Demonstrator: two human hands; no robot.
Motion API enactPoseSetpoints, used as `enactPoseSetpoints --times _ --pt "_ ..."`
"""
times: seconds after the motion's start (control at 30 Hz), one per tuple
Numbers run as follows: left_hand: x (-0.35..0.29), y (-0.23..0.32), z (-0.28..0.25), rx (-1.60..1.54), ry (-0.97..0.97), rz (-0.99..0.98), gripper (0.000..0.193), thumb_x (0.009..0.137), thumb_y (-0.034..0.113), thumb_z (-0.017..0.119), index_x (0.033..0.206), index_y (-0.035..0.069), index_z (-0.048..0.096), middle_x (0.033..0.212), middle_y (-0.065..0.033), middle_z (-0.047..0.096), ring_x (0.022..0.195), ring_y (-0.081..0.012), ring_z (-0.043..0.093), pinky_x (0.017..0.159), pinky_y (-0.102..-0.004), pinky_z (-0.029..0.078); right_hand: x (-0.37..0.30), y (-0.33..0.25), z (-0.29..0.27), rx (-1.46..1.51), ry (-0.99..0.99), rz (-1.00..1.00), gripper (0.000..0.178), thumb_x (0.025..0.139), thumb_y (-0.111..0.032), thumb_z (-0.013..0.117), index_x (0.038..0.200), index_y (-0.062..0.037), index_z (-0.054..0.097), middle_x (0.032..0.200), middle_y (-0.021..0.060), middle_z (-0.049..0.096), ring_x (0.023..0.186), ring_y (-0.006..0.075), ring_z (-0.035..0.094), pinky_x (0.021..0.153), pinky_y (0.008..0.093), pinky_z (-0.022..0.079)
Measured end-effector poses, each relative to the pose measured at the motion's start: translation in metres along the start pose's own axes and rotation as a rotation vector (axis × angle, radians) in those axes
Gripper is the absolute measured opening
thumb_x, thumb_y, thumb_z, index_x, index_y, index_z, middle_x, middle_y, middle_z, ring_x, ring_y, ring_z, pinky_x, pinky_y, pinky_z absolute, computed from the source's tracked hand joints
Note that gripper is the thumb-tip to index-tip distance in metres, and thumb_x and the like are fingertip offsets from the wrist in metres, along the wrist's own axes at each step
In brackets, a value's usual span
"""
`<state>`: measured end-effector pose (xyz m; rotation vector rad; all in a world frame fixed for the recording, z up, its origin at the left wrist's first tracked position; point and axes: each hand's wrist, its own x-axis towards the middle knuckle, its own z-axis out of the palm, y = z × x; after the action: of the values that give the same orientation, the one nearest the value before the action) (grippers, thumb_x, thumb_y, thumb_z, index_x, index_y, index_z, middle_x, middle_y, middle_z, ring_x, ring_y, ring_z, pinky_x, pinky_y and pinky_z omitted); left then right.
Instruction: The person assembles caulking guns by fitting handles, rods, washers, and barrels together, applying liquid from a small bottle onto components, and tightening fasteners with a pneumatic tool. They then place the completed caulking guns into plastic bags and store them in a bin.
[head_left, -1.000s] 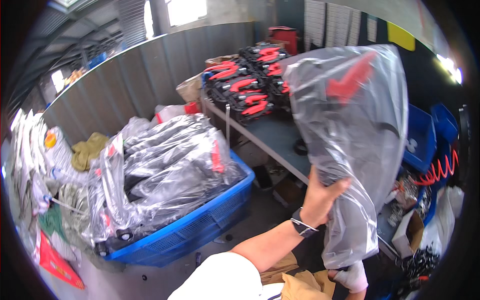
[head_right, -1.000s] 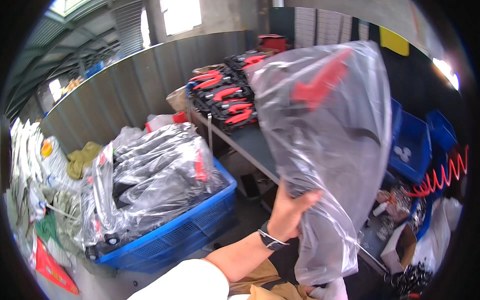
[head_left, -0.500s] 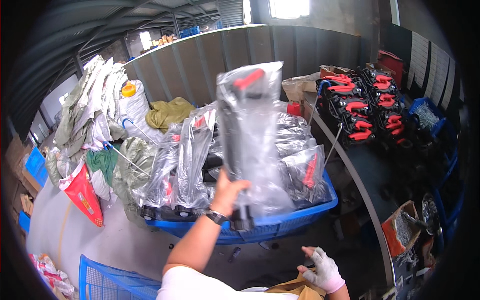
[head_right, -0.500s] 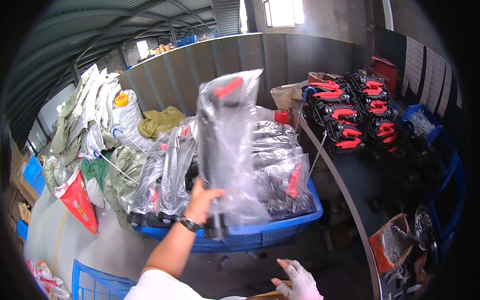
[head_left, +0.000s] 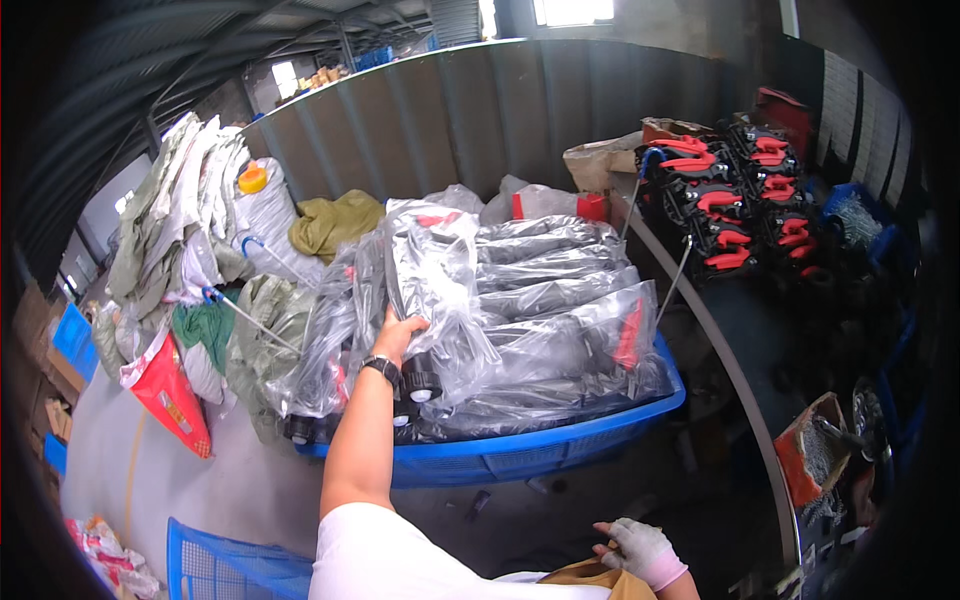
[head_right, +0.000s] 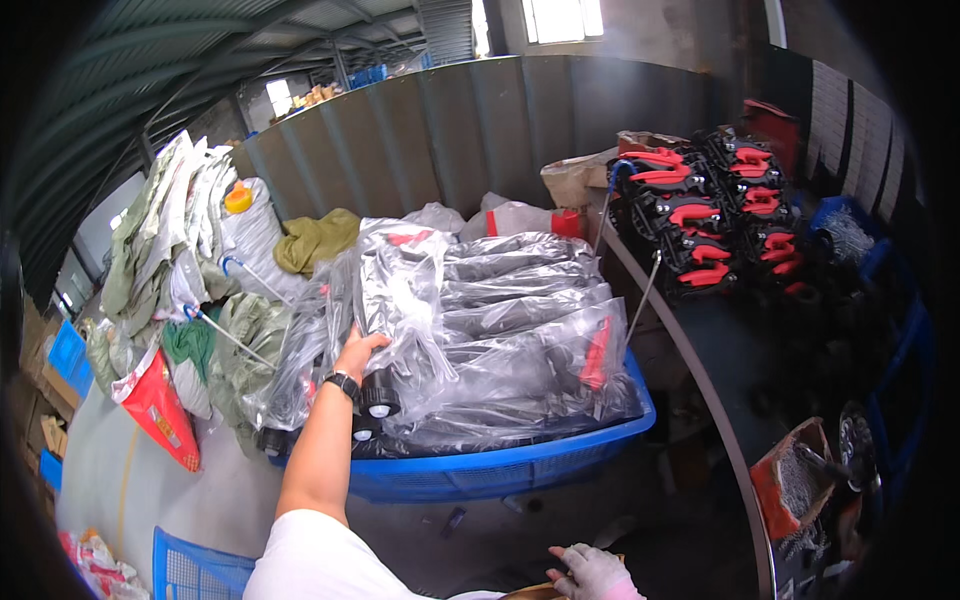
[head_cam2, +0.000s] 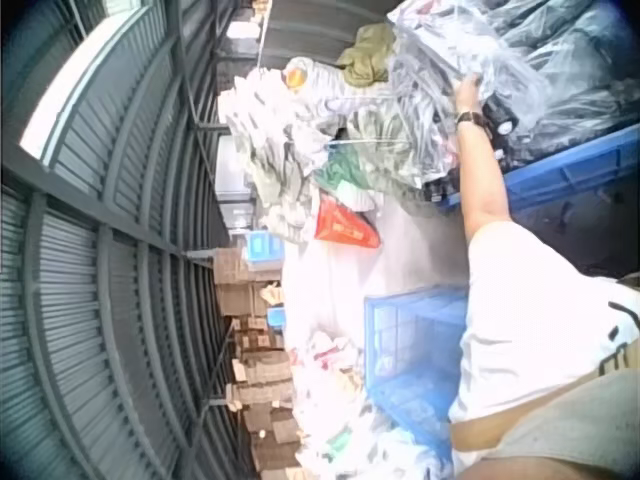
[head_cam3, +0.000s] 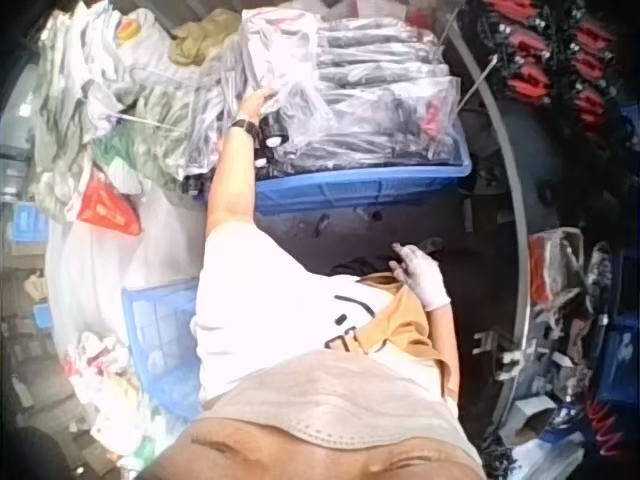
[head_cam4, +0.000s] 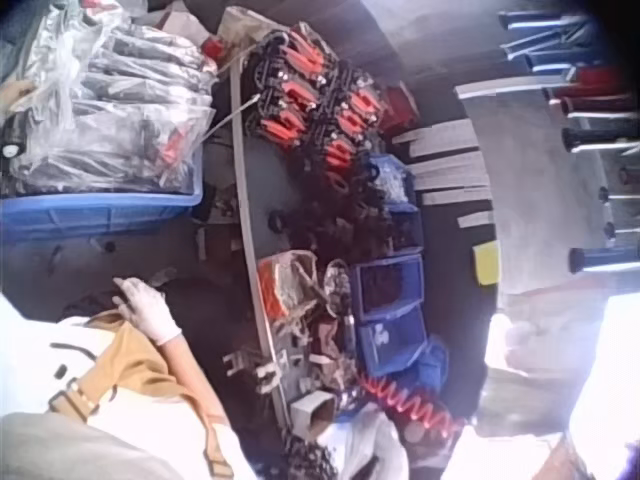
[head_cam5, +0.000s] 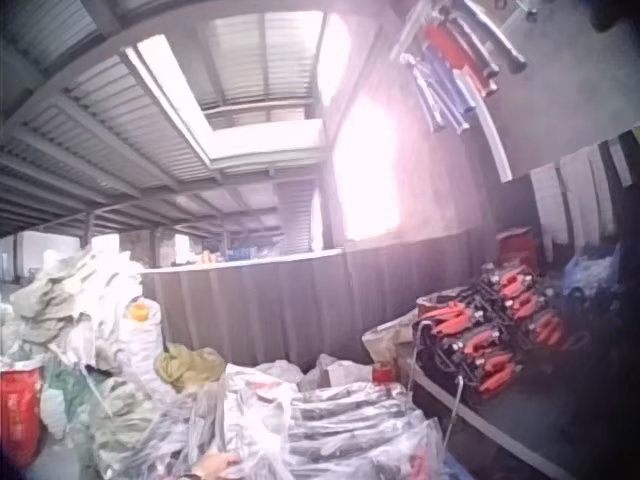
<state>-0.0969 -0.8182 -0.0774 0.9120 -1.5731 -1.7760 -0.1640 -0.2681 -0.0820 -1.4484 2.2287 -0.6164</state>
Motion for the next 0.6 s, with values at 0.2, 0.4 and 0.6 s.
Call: enactPoseSetpoints --times 0.2,0.4,0.6 --pt "-0.051 -0.009 0.034 -0.172 -0.060 -0.021 0.076 0.074 0.002 0.065 0.143 0.008 0.035 0.114 -0.0113 0.059 0.097 -0.0243 0.063 0.074 -0.0391 0.057 -0.019 0.009 0.018 0.001 -0.050 0.115 0.041 0.089 -0.038 0.068 0.121 -0.0128 0.064 0.097 0.0107 0.066 0.090 0.0294 0.067 0.079 0.0399 0.054" --pt "-0.045 -0.010 0.022 -0.062 -0.035 -0.015 0.078 0.075 0.003 0.066 0.145 0.007 0.033 0.115 -0.0121 0.059 0.100 -0.0243 0.062 0.079 -0.0387 0.056 -0.022 0.028 0.045 -0.074 -0.045 -0.016 0.044 0.089 -0.040 0.068 0.123 -0.0138 0.062 0.100 0.0129 0.066 0.094 0.0317 0.066 0.080 0.0411 0.054" --pt "-0.033 -0.028 0.031 0.317 0.118 0.193 0.097 0.075 0.011 0.072 0.154 0.007 0.017 0.135 -0.0235 0.052 0.122 -0.0350 0.053 0.104 -0.0416 0.042 -0.030 0.033 0.050 -0.041 -0.115 0.048 0.044 0.090 -0.041 0.065 0.123 -0.0129 0.062 0.103 0.0147 0.066 0.098 0.0338 0.066 0.082 0.0441 0.054"
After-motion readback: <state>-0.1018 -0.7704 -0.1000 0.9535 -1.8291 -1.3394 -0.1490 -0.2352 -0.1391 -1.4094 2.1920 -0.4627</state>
